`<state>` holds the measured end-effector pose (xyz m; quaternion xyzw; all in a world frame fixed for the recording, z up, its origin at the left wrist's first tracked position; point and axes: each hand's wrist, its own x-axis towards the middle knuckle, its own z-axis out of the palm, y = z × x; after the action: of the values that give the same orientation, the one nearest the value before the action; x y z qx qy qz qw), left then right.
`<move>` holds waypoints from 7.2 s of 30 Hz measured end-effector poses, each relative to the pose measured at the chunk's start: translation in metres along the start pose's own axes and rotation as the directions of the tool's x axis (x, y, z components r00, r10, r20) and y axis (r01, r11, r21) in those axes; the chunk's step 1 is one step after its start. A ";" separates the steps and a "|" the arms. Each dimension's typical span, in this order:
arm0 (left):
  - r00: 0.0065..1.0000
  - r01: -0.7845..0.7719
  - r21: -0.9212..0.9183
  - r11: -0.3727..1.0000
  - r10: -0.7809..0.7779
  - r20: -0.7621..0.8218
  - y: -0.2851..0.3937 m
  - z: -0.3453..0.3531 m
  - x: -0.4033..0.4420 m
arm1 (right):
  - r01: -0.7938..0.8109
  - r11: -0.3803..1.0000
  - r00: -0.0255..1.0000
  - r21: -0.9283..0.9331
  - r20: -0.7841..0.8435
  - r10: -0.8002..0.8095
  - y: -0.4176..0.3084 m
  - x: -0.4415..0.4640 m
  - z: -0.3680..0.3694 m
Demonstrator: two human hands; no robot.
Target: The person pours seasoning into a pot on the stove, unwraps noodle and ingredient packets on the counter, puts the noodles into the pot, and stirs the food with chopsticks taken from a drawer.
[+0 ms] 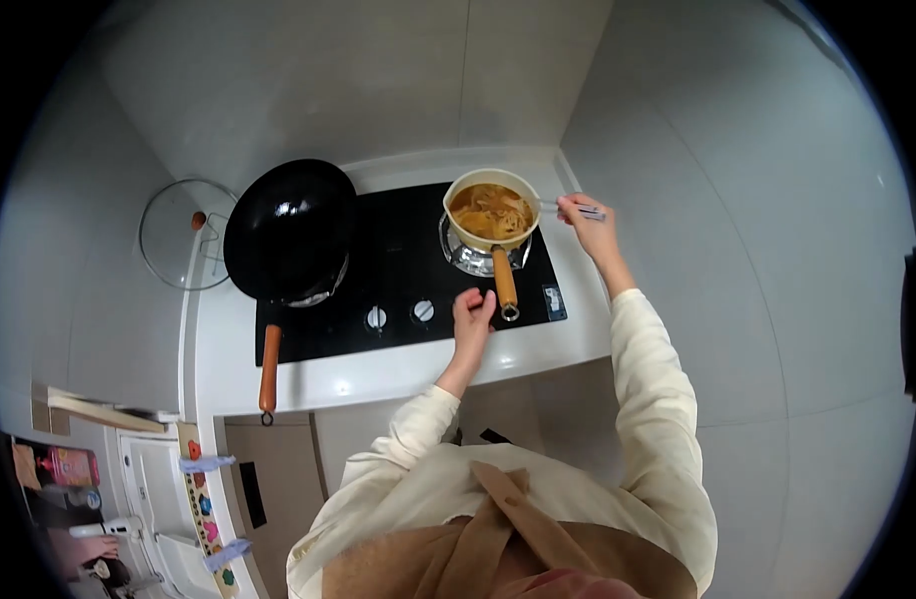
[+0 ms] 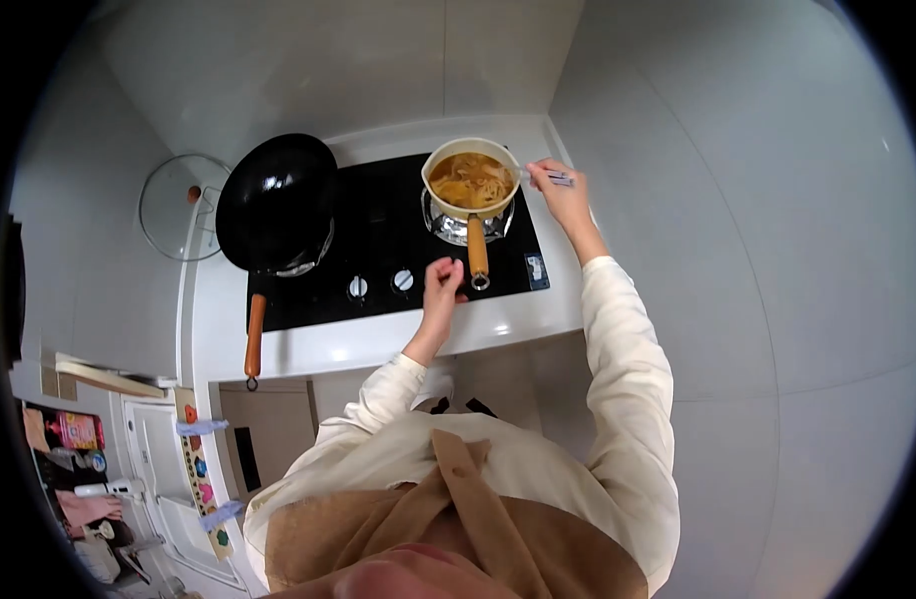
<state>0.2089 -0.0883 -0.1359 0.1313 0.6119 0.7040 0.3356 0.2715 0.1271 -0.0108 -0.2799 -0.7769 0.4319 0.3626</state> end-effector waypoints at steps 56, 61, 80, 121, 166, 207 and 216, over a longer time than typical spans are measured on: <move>0.826 0.430 -0.274 0.860 -0.253 0.504 0.011 0.009 0.014 | -0.197 0.966 0.980 0.165 0.022 0.197 0.044 0.043 0.058; 0.827 0.431 -0.250 0.867 -0.269 0.494 0.013 0.009 0.012 | 0.403 0.878 0.890 -0.258 0.333 -0.311 -0.013 0.015 0.047; 0.956 -0.156 0.987 -0.047 0.244 0.163 -0.032 -0.096 0.068 | 0.113 0.968 0.994 -0.224 0.020 -0.111 -0.015 0.046 0.012; 0.825 -0.406 0.858 0.316 0.530 0.196 0.013 -0.114 0.030 | -0.283 0.852 0.868 0.441 -0.260 0.423 0.065 0.060 0.099; 0.837 -0.490 0.766 0.416 0.470 0.280 0.007 -0.126 0.009 | 0.224 0.943 0.975 -0.247 0.051 -0.218 0.028 0.018 0.032; 0.977 0.001 0.180 0.984 0.037 -0.209 -0.030 -0.190 -0.142 | -0.155 0.525 0.942 -0.837 -0.285 -0.177 0.250 -0.181 -0.017; 0.923 0.081 -0.459 0.885 -0.241 -0.301 -0.006 -0.364 -0.103 | -0.105 0.846 0.850 -0.522 -0.489 -0.196 0.176 -0.195 -0.023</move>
<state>0.0703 -0.4348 -0.1968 -0.1267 0.4963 0.8045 0.3007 0.4248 0.0744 -0.2187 -0.4567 -0.7430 0.0982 0.4794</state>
